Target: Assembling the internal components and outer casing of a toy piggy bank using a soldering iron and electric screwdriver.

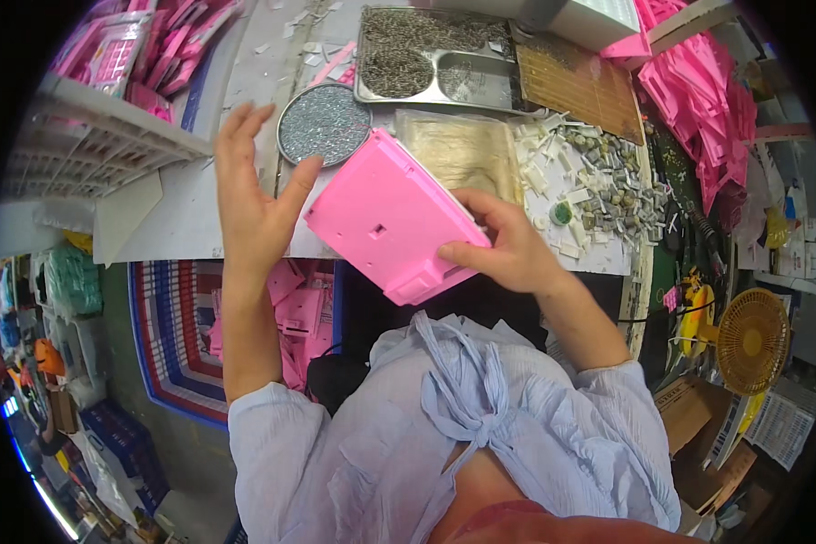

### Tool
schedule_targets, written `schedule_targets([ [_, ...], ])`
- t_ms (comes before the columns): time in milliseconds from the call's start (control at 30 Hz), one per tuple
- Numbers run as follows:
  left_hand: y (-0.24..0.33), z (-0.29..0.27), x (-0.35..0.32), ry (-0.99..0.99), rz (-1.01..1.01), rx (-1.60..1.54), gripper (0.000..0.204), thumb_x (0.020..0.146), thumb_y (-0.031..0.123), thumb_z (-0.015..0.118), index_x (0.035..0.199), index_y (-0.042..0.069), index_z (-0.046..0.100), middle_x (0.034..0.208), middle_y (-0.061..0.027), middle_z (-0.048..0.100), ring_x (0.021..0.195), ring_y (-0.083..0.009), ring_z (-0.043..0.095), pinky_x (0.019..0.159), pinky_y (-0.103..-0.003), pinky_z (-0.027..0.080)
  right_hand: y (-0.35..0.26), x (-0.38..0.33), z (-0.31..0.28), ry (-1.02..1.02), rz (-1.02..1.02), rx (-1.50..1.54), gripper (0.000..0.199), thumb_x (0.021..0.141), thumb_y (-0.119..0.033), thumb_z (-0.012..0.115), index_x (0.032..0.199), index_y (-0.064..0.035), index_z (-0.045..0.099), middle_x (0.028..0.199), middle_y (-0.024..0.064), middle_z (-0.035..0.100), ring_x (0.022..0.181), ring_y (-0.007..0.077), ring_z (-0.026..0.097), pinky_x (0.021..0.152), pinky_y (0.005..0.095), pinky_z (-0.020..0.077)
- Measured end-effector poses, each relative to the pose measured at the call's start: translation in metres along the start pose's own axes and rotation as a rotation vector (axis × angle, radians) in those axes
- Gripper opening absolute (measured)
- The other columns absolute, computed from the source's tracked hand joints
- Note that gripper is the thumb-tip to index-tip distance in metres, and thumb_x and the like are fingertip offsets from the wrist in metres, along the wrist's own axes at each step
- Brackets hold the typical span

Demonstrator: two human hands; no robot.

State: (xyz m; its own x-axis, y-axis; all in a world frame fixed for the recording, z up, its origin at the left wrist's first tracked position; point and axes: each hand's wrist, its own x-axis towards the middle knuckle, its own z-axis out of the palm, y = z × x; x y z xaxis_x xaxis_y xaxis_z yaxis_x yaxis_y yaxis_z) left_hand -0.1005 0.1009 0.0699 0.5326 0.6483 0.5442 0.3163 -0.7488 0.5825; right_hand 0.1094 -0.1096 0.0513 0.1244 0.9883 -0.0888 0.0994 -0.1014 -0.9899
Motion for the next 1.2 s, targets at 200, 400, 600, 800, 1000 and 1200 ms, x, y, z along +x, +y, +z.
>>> schedule_targets([
  [200,0.052,0.018,0.034,-0.846,0.079,-0.229,0.057,0.082,0.028,0.078,0.131,0.002,0.061,0.124,-0.0168,0.066,0.109,-0.0352,0.064,0.096,-0.041,0.049,-0.024,0.047,-0.067,-0.361,0.039,-0.183,0.052,0.089,-0.021,0.076,0.133,0.0012,0.061,0.117,0.0117,0.069,0.105,0.0149,0.064,0.092,0.0314,0.0520],
  [400,0.017,0.050,0.011,-0.956,-0.550,-0.819,0.049,0.099,0.025,0.065,0.134,-0.008,0.054,0.116,-0.0110,0.067,0.102,-0.0140,0.064,0.090,-0.031,0.052,0.002,0.057,-0.099,0.176,0.075,0.214,0.050,0.101,-0.029,0.060,0.142,-0.0026,0.052,0.124,0.0137,0.067,0.110,0.0190,0.066,0.088,0.0346,0.0575],
  [600,0.021,0.078,-0.036,-0.541,-0.724,-1.049,0.056,0.103,0.014,0.057,0.150,-0.006,0.034,0.128,-0.0164,0.063,0.113,-0.0167,0.063,0.097,-0.030,0.050,0.036,0.005,-0.071,0.319,0.003,0.104,0.059,0.094,-0.016,0.070,0.146,-0.0012,0.046,0.134,0.0124,0.059,0.120,0.0207,0.059,0.088,0.0305,0.0563],
  [800,0.039,0.099,-0.051,-0.426,-0.762,-1.106,0.064,0.102,0.008,0.057,0.155,-0.005,0.023,0.134,-0.0216,0.059,0.118,-0.0216,0.062,0.101,-0.034,0.049,0.042,-0.002,-0.045,0.469,-0.104,0.037,0.069,0.087,-0.012,0.076,0.147,-0.0022,0.044,0.144,0.0159,0.048,0.127,0.0265,0.054,0.089,0.0320,0.0563],
  [1000,0.055,0.112,-0.052,-0.208,-0.640,-0.826,0.065,0.100,0.011,0.060,0.153,-0.006,0.027,0.115,-0.0180,0.068,0.101,-0.0180,0.068,0.086,-0.032,0.054,0.038,-0.005,-0.073,0.530,-0.236,-0.230,0.058,0.085,-0.014,0.074,0.140,-0.0060,0.055,0.143,0.0134,0.050,0.122,0.0234,0.057,0.090,0.0350,0.0549],
  [1200,0.050,0.101,-0.035,-0.537,-0.338,0.119,0.067,0.090,0.032,0.073,0.142,-0.002,0.050,0.060,-0.0056,0.054,0.052,-0.0179,0.054,0.052,-0.033,0.042,0.029,-0.021,-0.104,0.551,-0.192,-0.234,0.044,0.088,-0.012,0.072,0.130,-0.0052,0.063,0.123,0.0086,0.065,0.109,0.0171,0.063,0.086,0.0319,0.0548],
])
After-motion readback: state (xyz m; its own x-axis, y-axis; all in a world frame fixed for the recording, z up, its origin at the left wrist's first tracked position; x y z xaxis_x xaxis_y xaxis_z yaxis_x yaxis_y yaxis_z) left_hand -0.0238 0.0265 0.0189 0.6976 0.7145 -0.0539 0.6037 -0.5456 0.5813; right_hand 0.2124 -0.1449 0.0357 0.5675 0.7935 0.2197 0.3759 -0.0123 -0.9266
